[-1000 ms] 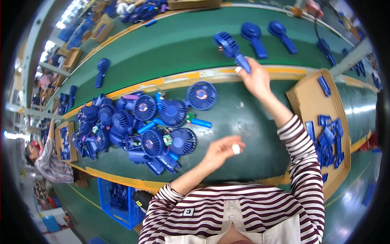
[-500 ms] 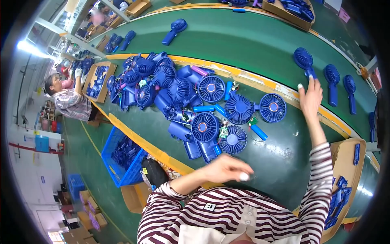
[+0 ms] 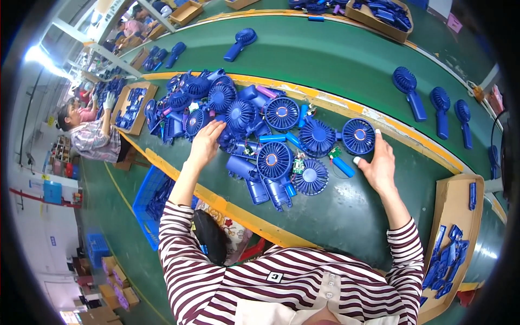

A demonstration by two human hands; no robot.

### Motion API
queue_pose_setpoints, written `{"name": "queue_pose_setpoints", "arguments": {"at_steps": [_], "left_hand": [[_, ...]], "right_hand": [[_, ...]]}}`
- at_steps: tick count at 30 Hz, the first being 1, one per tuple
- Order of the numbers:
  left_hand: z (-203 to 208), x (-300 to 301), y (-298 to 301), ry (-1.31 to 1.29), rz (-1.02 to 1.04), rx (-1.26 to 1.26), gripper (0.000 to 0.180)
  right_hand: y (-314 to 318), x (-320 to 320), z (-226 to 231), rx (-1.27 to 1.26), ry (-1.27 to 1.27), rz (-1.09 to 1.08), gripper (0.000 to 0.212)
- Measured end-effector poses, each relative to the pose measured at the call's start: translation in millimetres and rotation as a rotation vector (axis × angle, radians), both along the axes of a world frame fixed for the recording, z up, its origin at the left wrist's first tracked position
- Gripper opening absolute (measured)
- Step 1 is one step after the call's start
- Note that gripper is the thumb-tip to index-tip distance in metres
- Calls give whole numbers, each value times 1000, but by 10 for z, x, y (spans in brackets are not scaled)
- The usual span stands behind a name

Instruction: The person assembles handheld fans by inserting batteries and circuit boards into the fan handle casings and snapping the plastic covers onto the handles by hand.

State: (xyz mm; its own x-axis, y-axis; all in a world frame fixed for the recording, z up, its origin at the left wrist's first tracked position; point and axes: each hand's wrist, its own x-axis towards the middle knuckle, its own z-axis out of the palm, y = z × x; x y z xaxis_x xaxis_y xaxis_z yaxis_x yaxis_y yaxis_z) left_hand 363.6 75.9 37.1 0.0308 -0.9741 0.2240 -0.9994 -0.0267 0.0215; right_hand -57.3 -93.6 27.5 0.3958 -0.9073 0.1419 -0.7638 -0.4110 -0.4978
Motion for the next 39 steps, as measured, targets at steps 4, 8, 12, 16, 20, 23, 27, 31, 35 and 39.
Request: {"name": "queue_pose_setpoints", "arguments": {"at_steps": [4,8,12,16,20,23,27,31,35,39], "left_hand": [[-26,23,-21,-24,-73,-22,56],[117,13,41,48,-6,-114,52],[220,-6,70,560,329,-312,47],[302,-349,75,1674,36,-506,55],[548,-1459,-83,2426,4,-131,59],[409,-1981,-183,2348,195,88,44],[222,-2630,-302,2294,106,368,35],[137,-3221,-435,2164,99,642,24],[-35,-3569,-523,1964,-12,776,30],[-36,-3590,-541,1863,59,865,32]], "right_hand": [[-53,-97,9,145,-168,19,86],[-212,45,-17,95,-210,-86,77],[-47,227,69,30,-72,-28,81],[15,134,82,202,-449,-85,84],[-72,-310,-134,388,-938,-32,78],[121,-687,428,590,-1080,45,74],[345,-1159,899,599,-1096,223,80],[402,-1367,962,594,-1000,158,72],[330,-1360,434,771,-1012,130,57],[262,-1302,115,791,-982,214,55]]}}
